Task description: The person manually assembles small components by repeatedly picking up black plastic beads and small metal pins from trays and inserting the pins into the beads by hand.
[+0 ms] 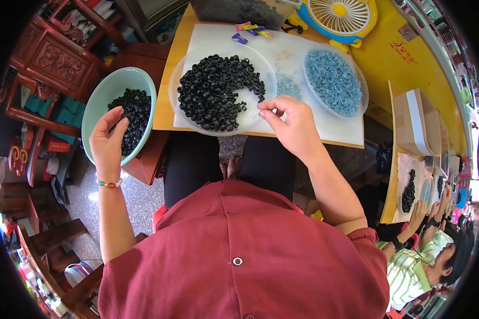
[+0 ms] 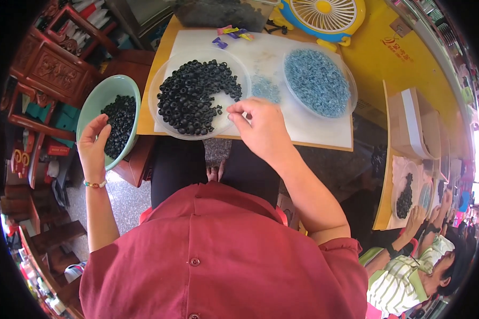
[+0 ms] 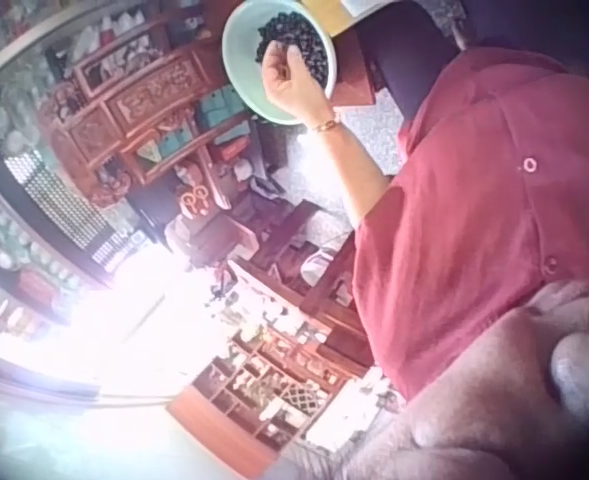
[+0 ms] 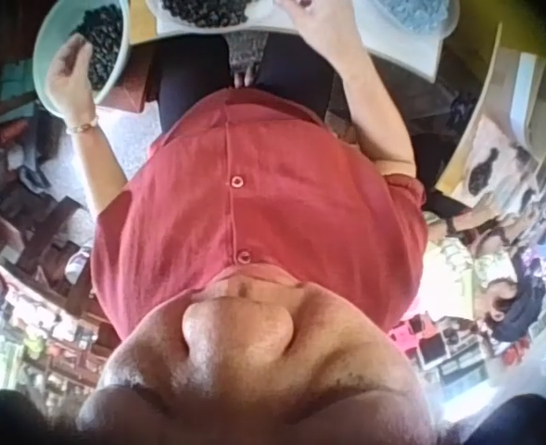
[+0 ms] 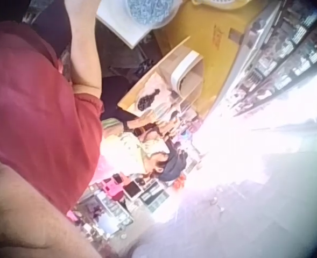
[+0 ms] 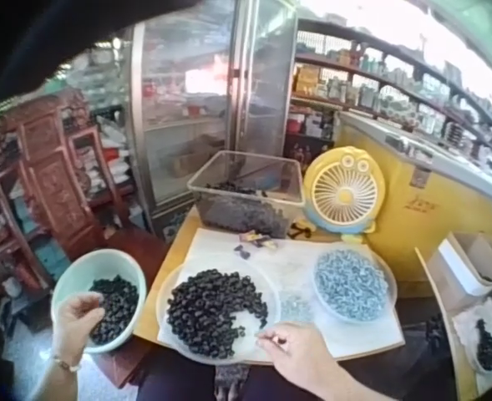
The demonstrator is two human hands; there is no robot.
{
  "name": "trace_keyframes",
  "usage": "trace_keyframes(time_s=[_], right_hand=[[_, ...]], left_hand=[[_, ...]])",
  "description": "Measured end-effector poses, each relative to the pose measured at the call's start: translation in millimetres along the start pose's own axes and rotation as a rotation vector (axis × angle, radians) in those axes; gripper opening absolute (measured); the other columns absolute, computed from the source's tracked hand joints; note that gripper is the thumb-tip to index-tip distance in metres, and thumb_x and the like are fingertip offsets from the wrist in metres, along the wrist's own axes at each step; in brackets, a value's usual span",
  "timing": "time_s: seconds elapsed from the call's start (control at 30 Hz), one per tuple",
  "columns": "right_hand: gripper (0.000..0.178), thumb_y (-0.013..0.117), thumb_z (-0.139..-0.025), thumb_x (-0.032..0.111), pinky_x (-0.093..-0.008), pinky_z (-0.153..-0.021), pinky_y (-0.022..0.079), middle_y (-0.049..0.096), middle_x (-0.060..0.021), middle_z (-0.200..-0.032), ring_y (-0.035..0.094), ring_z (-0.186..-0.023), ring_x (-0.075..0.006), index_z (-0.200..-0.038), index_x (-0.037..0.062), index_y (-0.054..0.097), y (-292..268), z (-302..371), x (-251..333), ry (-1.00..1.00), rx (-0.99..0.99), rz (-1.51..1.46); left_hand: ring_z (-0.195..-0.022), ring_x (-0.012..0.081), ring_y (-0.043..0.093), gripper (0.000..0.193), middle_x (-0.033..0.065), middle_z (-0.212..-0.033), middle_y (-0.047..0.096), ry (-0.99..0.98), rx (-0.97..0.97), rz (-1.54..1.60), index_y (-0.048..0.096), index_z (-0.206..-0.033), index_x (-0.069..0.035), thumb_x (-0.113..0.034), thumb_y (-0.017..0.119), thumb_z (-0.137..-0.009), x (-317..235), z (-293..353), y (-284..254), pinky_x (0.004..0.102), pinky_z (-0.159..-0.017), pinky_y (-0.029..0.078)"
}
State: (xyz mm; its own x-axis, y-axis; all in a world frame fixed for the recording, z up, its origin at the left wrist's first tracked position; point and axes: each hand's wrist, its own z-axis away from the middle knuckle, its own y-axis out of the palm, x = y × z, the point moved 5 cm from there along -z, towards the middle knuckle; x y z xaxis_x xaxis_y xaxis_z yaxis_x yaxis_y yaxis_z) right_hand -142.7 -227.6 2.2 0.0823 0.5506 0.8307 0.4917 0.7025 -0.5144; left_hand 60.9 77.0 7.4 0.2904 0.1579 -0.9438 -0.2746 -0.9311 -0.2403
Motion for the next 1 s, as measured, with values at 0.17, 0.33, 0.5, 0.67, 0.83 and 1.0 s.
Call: trace_keyframes(time_s=[0.17, 0.33, 0.5, 0.67, 0.83, 1.0], right_hand=[[0.011, 0.068, -0.076, 0.020, -0.0385, -0.080, 0.035, 0.067, -0.0073, -0.079, 0.059, -0.082, -0.0223, -0.076, 0.0092, 0.070, 17.9, -20.4, 5.7, -0.086, 0.154, 0.563], [0.017, 0.071, -0.070, 0.027, -0.0391, -0.079, 0.033, 0.066, -0.0059, -0.072, 0.059, -0.081, -0.0230, -0.070, 0.0106, 0.070, 40.6, -37.1, 10.0, -0.045, 0.376, 0.874], [0.010, 0.059, -0.070, 0.009, -0.0426, -0.085, 0.033, 0.068, -0.0098, -0.075, 0.066, -0.075, -0.0261, -0.072, 0.0104, 0.070, 53.0, -48.7, 12.4, -0.079, 0.511, 0.990], [0.009, 0.060, -0.069, 0.012, -0.0412, -0.082, 0.034, 0.067, -0.0109, -0.073, 0.065, -0.072, -0.0272, -0.071, 0.0084, 0.068, 54.6, -49.4, 10.3, -0.066, 0.497, 0.980], [0.010, 0.062, -0.070, 0.012, -0.0394, -0.078, 0.039, 0.065, -0.0142, -0.070, 0.065, -0.070, -0.0251, -0.073, 0.0032, 0.067, 38.1, -45.4, 4.6, -0.033, 0.325, 0.757], [0.011, 0.063, -0.079, 0.002, -0.0294, -0.068, 0.052, 0.067, -0.0088, -0.080, 0.064, -0.075, -0.0158, -0.088, -0.0027, 0.064, 25.8, -31.2, -3.2, 0.156, 0.168, -0.487]], left_hand=[[-0.090, 0.0149, 0.061, 0.019, 0.0057, -0.098, 0.066, 0.217, 0.098, -0.347, 0.067, -0.097, -0.002, 0.000, 0.067, -0.078, -16.9, 4.3, 34.9, 0.0256, -0.083, 0.046], [-0.081, 0.0295, 0.062, 0.015, 0.0111, -0.085, 0.067, 0.442, 0.423, -0.493, 0.070, -0.085, -0.005, -0.011, 0.070, -0.071, -48.8, 13.0, 112.9, 0.0376, -0.075, 0.048], [-0.082, 0.0253, 0.058, 0.012, 0.0058, -0.080, 0.063, 0.488, 0.519, -0.643, 0.070, -0.078, -0.011, -0.019, 0.070, -0.070, -39.6, 16.3, 156.9, 0.0383, -0.076, 0.043], [-0.086, 0.0241, 0.056, 0.011, 0.0037, -0.080, 0.061, 0.515, 0.583, -0.794, 0.071, -0.079, -0.013, -0.020, 0.070, -0.070, -38.4, 17.3, 172.7, 0.0385, -0.078, 0.042], [-0.082, 0.0211, 0.059, 0.012, 0.0043, -0.081, 0.063, 0.565, 0.514, -0.732, 0.068, -0.078, -0.008, -0.017, 0.071, -0.071, -48.1, 20.0, 169.3, 0.0355, -0.076, 0.045], [-0.078, 0.0137, 0.064, 0.012, 0.0063, -0.089, 0.066, -0.132, 0.567, 0.249, 0.061, -0.088, -0.003, -0.009, 0.068, -0.080, -33.2, 23.6, 158.8, 0.0276, -0.070, 0.051]])
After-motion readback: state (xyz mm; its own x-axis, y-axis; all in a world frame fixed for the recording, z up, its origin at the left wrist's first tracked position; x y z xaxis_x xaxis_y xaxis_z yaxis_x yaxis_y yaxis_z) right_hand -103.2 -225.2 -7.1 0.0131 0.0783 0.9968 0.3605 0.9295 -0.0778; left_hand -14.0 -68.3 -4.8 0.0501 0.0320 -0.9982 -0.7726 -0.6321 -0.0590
